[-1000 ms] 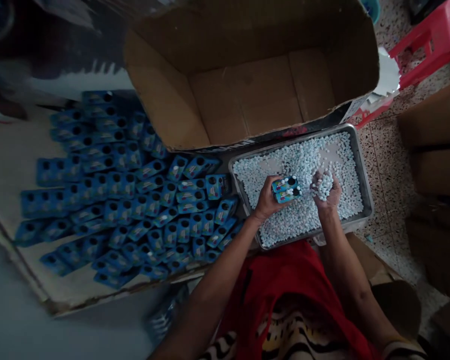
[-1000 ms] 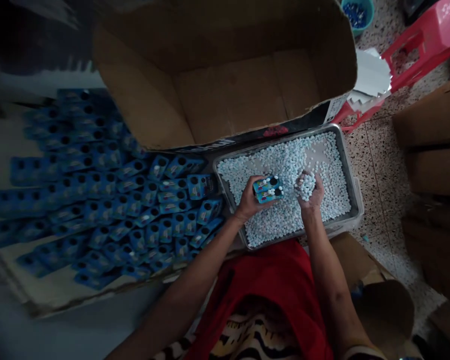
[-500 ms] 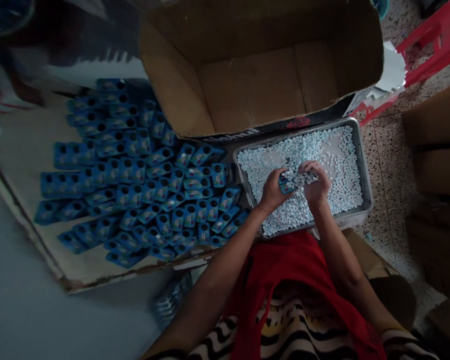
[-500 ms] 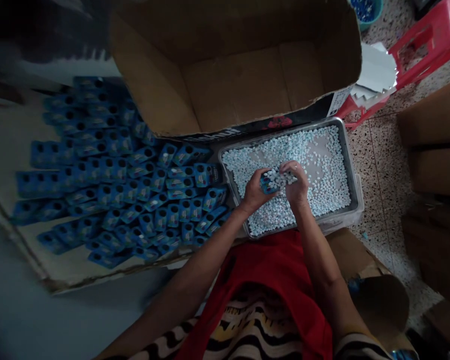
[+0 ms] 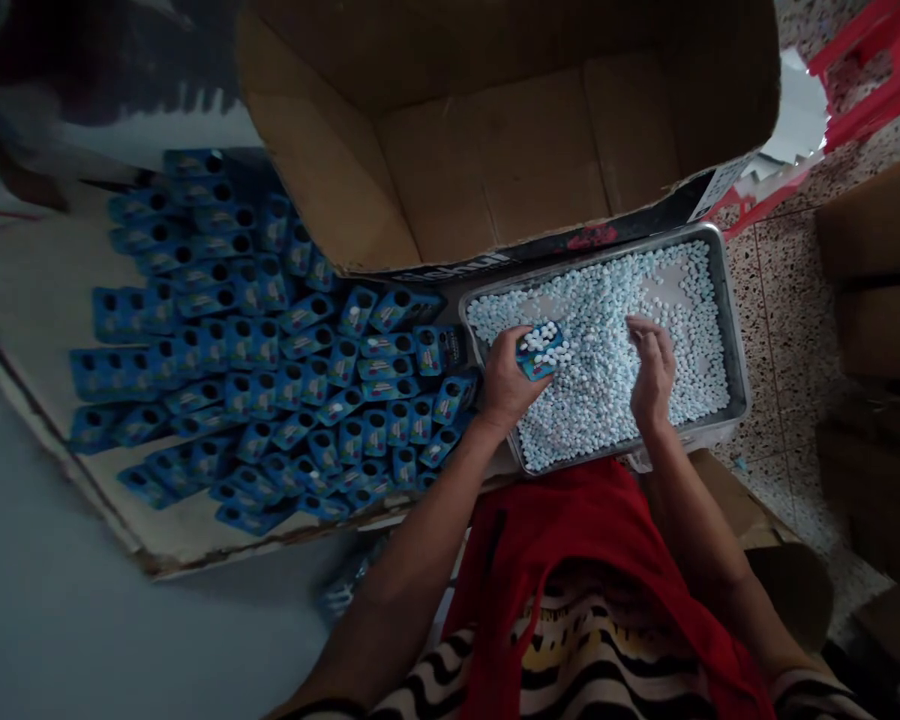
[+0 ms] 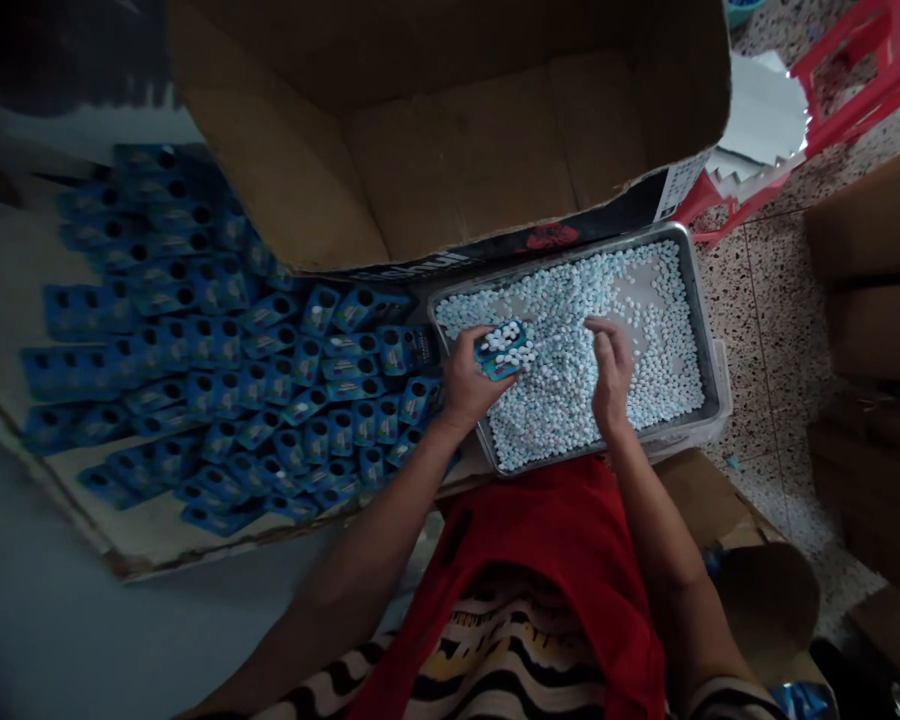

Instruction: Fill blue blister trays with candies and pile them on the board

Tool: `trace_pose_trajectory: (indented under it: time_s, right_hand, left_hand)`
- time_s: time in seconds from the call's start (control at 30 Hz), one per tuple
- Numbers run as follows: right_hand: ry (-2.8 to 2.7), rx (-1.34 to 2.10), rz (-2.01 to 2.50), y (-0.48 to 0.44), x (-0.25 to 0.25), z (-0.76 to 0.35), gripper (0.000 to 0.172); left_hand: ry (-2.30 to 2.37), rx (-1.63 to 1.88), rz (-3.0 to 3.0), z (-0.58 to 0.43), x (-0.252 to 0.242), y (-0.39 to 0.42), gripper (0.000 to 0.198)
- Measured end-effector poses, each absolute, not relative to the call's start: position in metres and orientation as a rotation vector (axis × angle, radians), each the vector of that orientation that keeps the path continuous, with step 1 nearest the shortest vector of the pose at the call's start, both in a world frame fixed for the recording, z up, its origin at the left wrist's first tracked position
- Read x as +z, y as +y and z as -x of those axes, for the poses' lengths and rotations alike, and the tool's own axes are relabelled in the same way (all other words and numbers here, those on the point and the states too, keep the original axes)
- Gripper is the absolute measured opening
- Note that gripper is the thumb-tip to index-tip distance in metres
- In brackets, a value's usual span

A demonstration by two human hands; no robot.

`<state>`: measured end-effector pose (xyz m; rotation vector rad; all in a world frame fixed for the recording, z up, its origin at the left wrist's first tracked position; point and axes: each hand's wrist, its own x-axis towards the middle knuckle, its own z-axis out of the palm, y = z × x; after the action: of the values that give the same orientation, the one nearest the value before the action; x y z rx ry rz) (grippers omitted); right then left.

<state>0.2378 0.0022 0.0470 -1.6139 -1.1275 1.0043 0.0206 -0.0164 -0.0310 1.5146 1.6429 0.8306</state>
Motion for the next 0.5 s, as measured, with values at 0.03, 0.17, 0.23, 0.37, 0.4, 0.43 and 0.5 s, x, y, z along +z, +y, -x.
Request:
trace_pose_trajectory:
  time_s: [0.03,0.17,0.23,0.37,0.4,0.43,0.5]
  right_hand:
    - [-1.167,0.94,1.742,0.003,0.041,-0.252,0.036]
    - [-1.604,0.795,1.976,0.021,0.009,-0.285,0.044]
    - [-1.798,0.664,2.029,0.038,-0.006,-0.282,0.05]
    - [-2.044,0.429,2.175,0.071,-0.036,-0.247,0.08]
    - [-2.081,0.388,2.21,0.074,-0.043,-0.238,0.087]
    - [-2.112,0.353,2.239,0.076,-0.048,-0.23,0.09]
    - [-2.181,0.339,2.254,0.074,-0.055,-0.222,0.084]
  left_hand:
    - [1.666,0.841,-1.506,-0.018,-0.032,-0.018,0.075]
    - [1.717,0.907,-1.465,-0.013,-0.03,-0.024,0.074]
    - [1.684,0.928,-1.462,-0.014,-0.028,-0.028,0.075]
    - [1.552,0.95,-1.406,-0.025,-0.03,-0.036,0.08]
    - [1.514,0.965,-1.383,-0.029,-0.032,-0.039,0.082]
    - [1.468,0.982,-1.364,-0.033,-0.036,-0.043,0.084]
    - [1.371,0.997,-1.339,-0.038,-0.044,-0.051,0.091]
